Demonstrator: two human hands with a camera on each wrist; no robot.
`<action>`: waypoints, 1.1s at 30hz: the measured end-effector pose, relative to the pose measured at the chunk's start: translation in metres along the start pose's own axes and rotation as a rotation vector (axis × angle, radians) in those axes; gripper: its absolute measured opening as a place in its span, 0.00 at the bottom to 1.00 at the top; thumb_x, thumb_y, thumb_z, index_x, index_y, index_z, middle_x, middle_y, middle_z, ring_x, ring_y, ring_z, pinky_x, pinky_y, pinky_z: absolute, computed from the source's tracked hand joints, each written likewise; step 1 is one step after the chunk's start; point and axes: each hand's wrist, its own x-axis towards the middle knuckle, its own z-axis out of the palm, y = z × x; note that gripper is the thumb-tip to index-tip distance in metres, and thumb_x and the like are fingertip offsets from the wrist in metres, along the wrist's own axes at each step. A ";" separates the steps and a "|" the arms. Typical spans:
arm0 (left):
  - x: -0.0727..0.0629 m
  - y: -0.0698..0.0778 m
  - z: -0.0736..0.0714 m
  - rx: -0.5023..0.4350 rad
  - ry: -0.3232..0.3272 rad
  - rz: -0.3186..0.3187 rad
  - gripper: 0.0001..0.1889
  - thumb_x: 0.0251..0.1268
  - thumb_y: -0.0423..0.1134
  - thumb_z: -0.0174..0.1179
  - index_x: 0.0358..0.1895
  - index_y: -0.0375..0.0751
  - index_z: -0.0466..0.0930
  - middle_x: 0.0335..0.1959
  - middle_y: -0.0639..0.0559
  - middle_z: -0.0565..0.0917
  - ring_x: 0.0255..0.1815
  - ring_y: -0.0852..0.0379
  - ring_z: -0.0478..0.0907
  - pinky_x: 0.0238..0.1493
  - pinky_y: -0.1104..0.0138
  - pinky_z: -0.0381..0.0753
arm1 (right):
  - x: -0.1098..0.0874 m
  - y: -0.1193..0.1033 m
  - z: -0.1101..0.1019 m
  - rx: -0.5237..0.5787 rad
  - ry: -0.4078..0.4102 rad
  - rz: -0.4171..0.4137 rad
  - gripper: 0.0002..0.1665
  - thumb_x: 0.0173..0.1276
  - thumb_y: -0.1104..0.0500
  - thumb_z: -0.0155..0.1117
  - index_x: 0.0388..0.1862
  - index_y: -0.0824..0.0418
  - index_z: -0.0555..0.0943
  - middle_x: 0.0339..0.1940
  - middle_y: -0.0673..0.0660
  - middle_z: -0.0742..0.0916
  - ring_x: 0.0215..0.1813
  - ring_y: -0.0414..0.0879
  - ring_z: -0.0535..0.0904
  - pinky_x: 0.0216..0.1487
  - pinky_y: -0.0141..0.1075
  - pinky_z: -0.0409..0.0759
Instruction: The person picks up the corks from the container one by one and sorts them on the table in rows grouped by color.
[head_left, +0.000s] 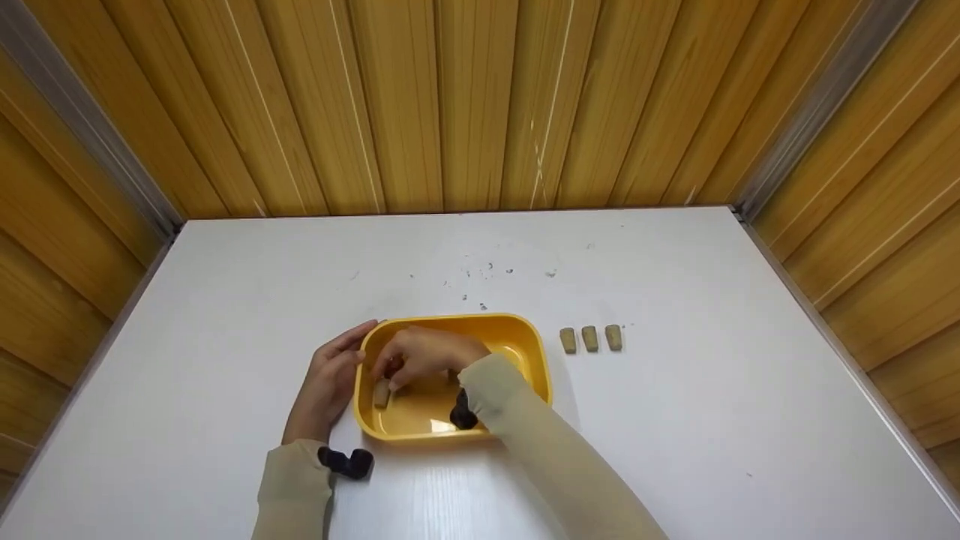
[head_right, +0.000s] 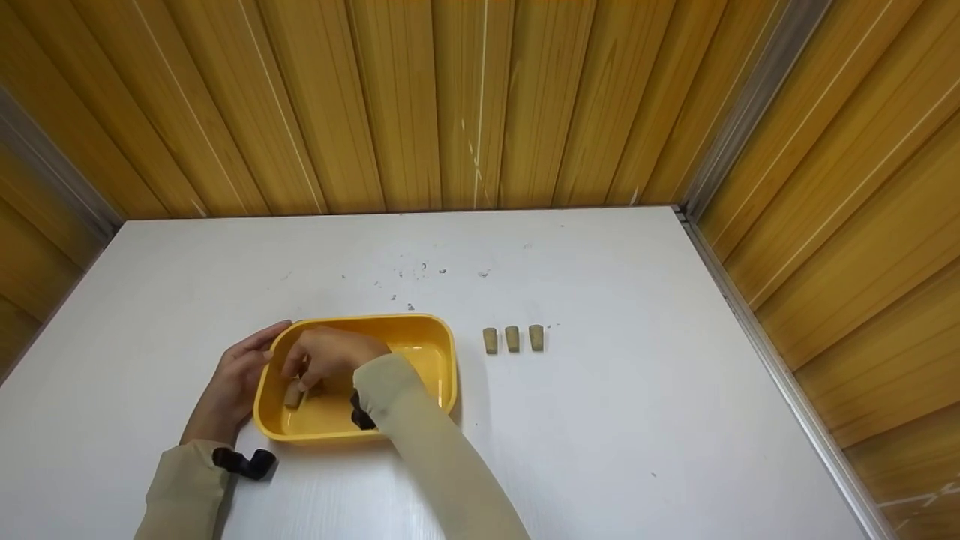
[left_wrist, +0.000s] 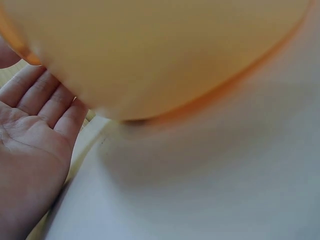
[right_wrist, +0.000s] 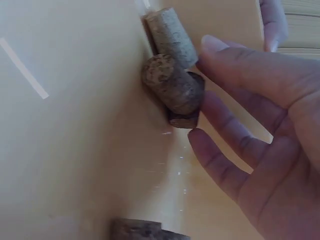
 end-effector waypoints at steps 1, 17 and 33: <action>0.000 0.000 0.000 0.001 0.001 -0.002 0.27 0.60 0.21 0.42 0.66 0.25 0.66 0.60 0.47 0.78 0.64 0.55 0.74 0.62 0.67 0.76 | 0.001 0.000 0.000 -0.001 -0.004 0.000 0.17 0.61 0.63 0.67 0.51 0.58 0.85 0.44 0.51 0.89 0.40 0.35 0.79 0.45 0.21 0.78; -0.001 0.001 0.000 0.012 -0.003 0.002 0.27 0.61 0.21 0.41 0.66 0.26 0.67 0.62 0.45 0.77 0.65 0.55 0.73 0.64 0.67 0.74 | 0.009 -0.003 0.008 -0.136 -0.029 -0.063 0.13 0.60 0.59 0.68 0.45 0.55 0.87 0.43 0.46 0.87 0.42 0.35 0.78 0.48 0.20 0.76; 0.000 -0.001 0.001 -0.004 0.004 0.004 0.26 0.61 0.21 0.42 0.65 0.26 0.68 0.59 0.47 0.80 0.65 0.55 0.73 0.64 0.67 0.74 | 0.006 -0.003 0.009 -0.146 -0.035 -0.057 0.13 0.56 0.52 0.71 0.40 0.54 0.88 0.36 0.44 0.87 0.37 0.34 0.76 0.41 0.20 0.76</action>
